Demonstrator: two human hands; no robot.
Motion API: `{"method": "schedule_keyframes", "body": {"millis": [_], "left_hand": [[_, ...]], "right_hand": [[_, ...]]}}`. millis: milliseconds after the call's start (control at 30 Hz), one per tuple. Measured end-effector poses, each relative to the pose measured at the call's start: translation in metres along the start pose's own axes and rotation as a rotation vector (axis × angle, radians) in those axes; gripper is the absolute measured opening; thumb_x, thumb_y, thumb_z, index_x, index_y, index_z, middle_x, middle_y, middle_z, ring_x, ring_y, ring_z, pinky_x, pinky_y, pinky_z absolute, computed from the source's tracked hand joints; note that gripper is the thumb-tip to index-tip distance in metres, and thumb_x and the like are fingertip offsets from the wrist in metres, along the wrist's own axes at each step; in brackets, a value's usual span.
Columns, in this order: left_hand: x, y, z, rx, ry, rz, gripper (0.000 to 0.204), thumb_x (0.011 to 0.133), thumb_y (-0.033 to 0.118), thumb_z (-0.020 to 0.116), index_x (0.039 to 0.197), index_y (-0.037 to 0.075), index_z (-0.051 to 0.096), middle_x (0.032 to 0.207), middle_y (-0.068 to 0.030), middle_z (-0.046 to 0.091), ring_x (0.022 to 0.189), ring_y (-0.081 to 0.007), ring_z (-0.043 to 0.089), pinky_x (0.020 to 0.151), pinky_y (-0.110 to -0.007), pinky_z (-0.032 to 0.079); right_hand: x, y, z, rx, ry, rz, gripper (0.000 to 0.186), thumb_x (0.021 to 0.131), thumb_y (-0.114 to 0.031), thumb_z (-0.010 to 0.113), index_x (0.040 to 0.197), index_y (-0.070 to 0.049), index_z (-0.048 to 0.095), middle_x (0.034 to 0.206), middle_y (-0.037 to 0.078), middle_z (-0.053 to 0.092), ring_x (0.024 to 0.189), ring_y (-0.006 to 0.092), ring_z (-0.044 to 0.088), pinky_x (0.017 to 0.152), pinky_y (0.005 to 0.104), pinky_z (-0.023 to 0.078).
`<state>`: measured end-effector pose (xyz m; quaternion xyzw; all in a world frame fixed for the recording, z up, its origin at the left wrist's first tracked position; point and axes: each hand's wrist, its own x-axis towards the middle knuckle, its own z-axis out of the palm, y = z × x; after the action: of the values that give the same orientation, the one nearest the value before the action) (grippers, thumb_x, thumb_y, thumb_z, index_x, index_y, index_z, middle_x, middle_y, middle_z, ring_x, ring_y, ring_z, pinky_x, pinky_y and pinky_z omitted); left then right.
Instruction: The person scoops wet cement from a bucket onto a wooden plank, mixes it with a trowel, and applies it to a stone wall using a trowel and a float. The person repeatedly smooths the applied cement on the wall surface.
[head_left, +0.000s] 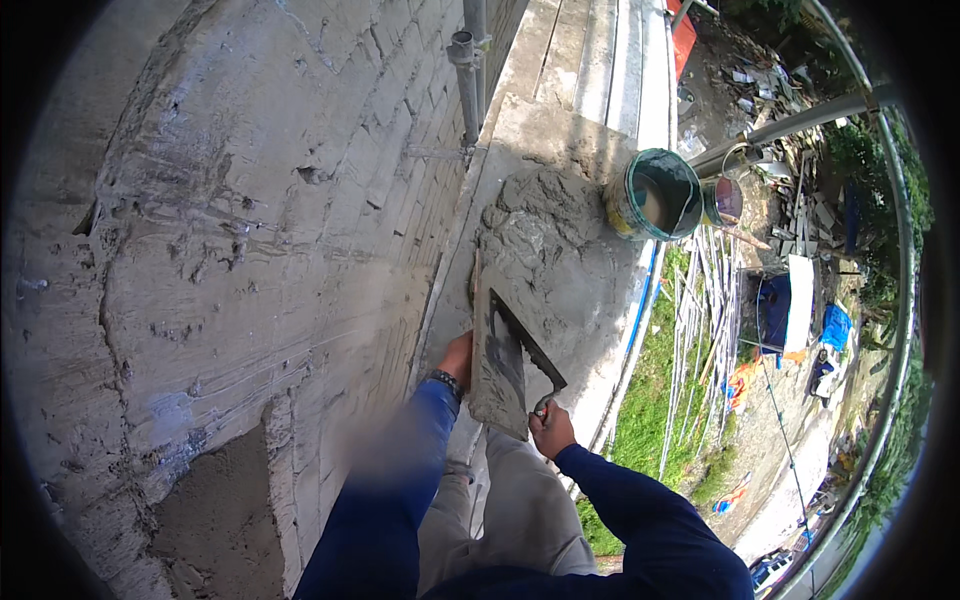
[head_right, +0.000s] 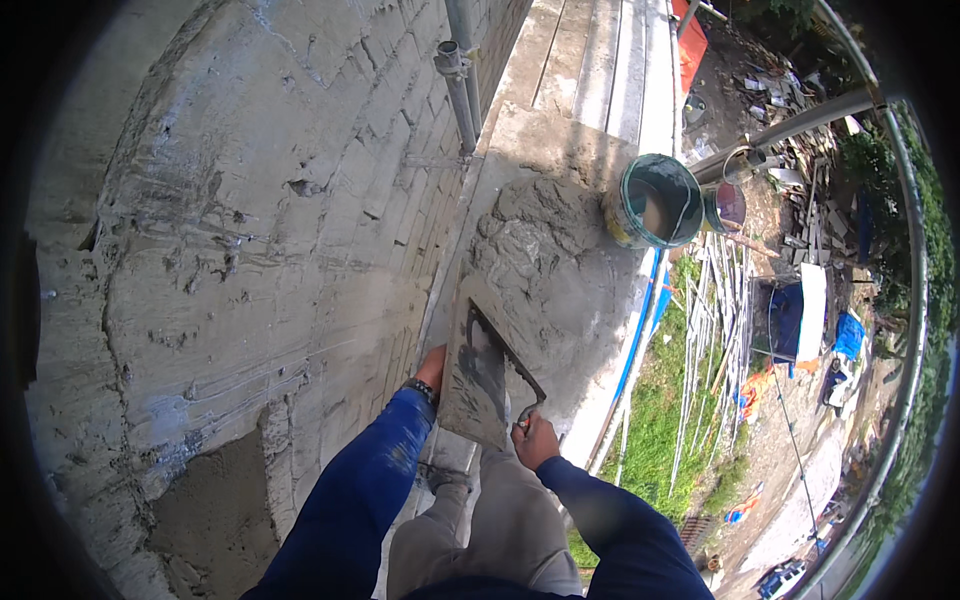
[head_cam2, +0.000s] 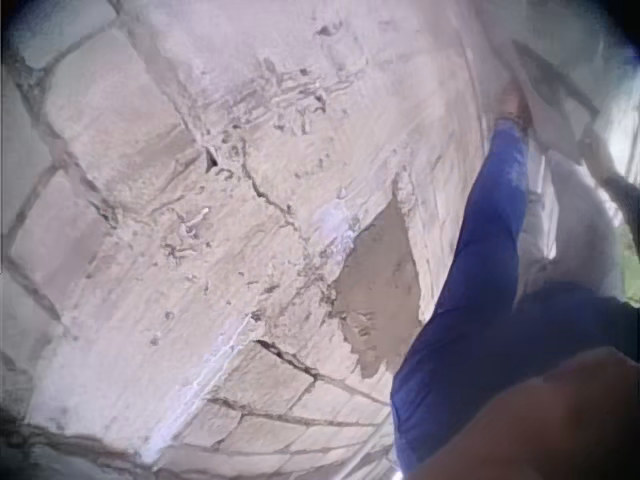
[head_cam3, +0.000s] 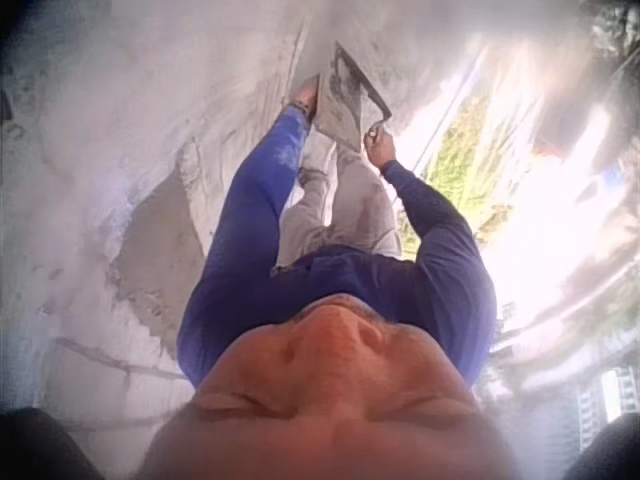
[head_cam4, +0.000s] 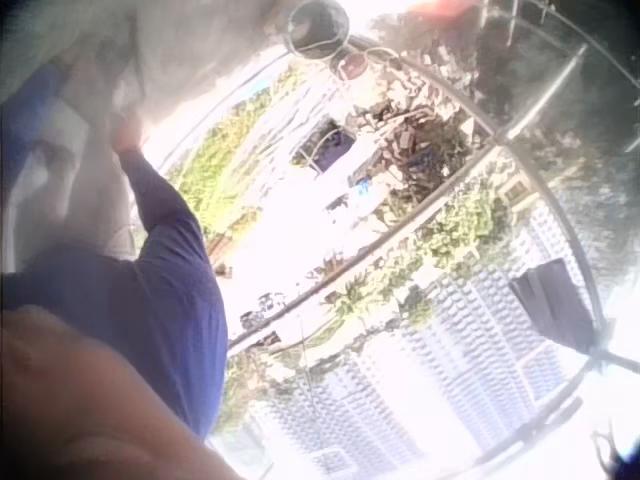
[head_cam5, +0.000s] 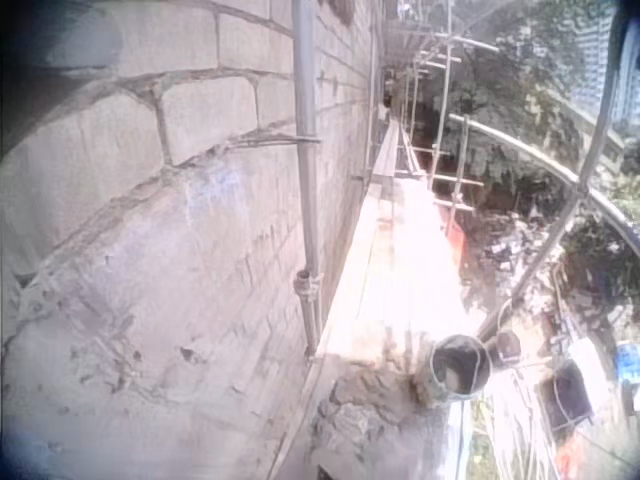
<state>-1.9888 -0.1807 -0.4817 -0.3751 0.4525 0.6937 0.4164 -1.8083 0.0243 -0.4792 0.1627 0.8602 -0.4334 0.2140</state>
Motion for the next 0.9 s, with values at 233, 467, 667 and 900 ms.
{"method": "schedule_keyframes", "body": {"millis": [233,467,667,900], "left_hand": [[0.091,-0.092,-0.051,0.123,-0.011,-0.109,0.042,0.102,0.036,0.050,0.127,0.004,0.062,0.114,-0.0076,0.068,0.099,-0.0182,0.063,0.085,-0.035,0.052],[0.093,-0.214,-0.277,1.105,0.278,-0.275,0.041,0.094,0.034,0.057,0.124,0.007,0.062,0.119,-0.0172,0.067,0.108,-0.0307,0.064,0.092,-0.039,0.051],[0.015,-0.218,-0.294,1.529,-0.160,-0.095,0.038,0.092,0.029,0.058,0.122,0.006,0.062,0.119,-0.0167,0.066,0.110,-0.0346,0.063,0.092,-0.041,0.051],[-0.027,-0.264,-0.286,1.293,-0.128,-0.237,0.047,0.094,0.031,0.058,0.133,0.006,0.056,0.127,-0.0183,0.063,0.118,-0.0343,0.059,0.100,-0.040,0.047]], "right_hand": [[0.185,0.173,0.073,0.012,0.210,0.440,0.036,0.090,-0.030,0.060,0.099,0.005,0.062,0.092,0.032,0.067,0.094,0.0483,0.065,0.080,0.0527,0.051],[0.294,0.194,0.133,0.032,0.151,0.410,0.048,0.096,-0.043,0.053,0.100,0.004,0.062,0.098,0.033,0.066,0.098,0.0502,0.063,0.085,0.0539,0.050],[0.269,0.294,0.104,-0.085,0.107,0.467,0.050,0.097,-0.043,0.053,0.103,0.005,0.062,0.097,0.032,0.067,0.097,0.0494,0.064,0.083,0.0539,0.050],[0.116,0.366,0.125,0.877,0.369,0.970,0.028,0.097,-0.029,0.063,0.091,-0.005,0.050,0.055,0.003,0.047,0.038,0.0171,0.047,0.036,0.0323,0.040]]}}
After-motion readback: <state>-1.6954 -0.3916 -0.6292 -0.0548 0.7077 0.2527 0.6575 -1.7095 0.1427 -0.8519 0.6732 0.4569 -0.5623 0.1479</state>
